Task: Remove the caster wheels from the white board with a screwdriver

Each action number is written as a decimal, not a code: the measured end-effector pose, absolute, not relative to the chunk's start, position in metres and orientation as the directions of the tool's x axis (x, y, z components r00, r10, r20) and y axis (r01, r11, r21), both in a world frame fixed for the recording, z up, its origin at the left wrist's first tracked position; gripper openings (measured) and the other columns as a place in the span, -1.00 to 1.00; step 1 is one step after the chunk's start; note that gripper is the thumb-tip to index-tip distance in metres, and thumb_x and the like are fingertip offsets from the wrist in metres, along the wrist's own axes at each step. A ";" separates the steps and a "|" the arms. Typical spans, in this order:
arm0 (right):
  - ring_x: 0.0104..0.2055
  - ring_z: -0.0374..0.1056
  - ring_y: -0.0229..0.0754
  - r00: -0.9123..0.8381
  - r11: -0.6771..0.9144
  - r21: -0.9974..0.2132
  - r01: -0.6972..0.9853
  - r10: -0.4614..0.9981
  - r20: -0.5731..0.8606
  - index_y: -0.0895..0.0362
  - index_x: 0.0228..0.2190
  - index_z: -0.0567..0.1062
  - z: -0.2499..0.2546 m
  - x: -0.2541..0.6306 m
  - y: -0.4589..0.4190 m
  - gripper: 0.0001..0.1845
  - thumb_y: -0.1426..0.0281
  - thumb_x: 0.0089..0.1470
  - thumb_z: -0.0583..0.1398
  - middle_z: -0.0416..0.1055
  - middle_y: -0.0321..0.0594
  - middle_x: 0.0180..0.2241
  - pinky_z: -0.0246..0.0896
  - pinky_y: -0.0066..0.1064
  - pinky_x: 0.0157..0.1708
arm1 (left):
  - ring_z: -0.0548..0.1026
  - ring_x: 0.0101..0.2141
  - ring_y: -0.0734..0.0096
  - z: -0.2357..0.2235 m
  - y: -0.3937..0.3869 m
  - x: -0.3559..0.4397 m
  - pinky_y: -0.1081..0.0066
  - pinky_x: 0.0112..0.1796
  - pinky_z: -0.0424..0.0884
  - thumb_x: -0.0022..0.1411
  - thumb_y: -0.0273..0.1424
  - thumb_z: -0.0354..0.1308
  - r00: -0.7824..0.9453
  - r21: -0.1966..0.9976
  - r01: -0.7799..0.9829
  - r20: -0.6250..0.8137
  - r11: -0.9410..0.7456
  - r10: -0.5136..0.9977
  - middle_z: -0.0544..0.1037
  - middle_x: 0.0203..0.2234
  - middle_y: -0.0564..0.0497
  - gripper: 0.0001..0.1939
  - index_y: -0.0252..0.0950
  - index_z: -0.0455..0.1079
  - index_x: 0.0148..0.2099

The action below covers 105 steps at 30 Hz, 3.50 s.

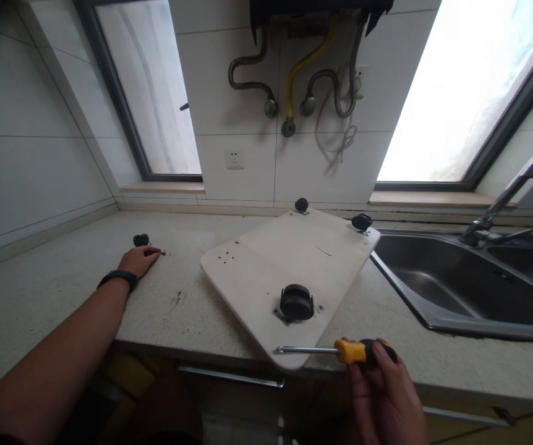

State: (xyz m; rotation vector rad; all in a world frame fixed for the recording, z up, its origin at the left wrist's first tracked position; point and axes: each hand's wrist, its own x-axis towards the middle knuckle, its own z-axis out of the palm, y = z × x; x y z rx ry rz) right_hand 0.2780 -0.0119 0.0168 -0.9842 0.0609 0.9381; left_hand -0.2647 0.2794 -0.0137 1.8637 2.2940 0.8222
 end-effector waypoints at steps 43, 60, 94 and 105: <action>-0.27 0.64 -0.18 0.618 0.247 -0.756 -0.606 0.745 -0.251 0.05 -0.22 0.56 0.003 0.282 -0.020 -0.49 0.31 -0.25 0.57 0.61 -0.32 -0.33 0.59 -0.53 -0.23 | 0.57 -0.06 -0.07 -0.009 0.259 -0.245 0.04 0.11 0.39 0.26 -0.34 0.07 -0.220 0.343 0.937 0.462 0.056 0.859 0.66 -0.10 -0.29 -0.53 -0.44 0.54 0.13; -0.23 0.60 -0.28 0.780 0.431 -0.750 -0.503 0.601 -0.177 0.02 -0.21 0.52 0.021 0.303 -0.047 -0.44 0.28 -0.27 0.58 0.57 -0.40 -0.25 0.57 -0.58 -0.30 | 0.53 0.04 0.12 0.068 0.088 -0.015 0.04 0.13 0.44 0.44 -0.37 0.09 0.158 0.368 0.643 0.795 -0.672 0.585 0.62 -0.03 -0.11 -0.76 -0.22 0.50 0.06; -0.19 0.62 -0.10 0.713 0.660 -0.751 0.011 0.521 0.469 -0.11 0.06 0.47 0.114 0.306 -0.023 -0.34 0.29 -0.08 0.51 0.52 -0.27 -0.04 0.66 -0.08 -0.18 | 0.26 0.37 -0.13 -0.021 0.030 0.054 -0.16 0.33 0.11 0.37 -0.17 0.19 0.303 0.191 0.579 0.852 -0.793 0.426 0.47 0.26 -0.23 -0.48 -0.19 0.29 0.30; -0.17 0.59 -0.10 0.264 0.671 -0.670 0.317 0.616 0.742 -0.08 0.06 0.43 0.161 0.288 -0.001 -0.38 0.34 -0.02 0.48 0.45 -0.26 -0.10 0.67 -0.22 -0.28 | 0.35 0.26 -0.07 -0.031 0.037 0.056 -0.02 0.18 0.18 0.27 -0.47 0.15 0.244 0.164 0.643 0.882 -0.748 0.403 0.55 0.14 -0.15 -0.52 -0.15 0.35 0.22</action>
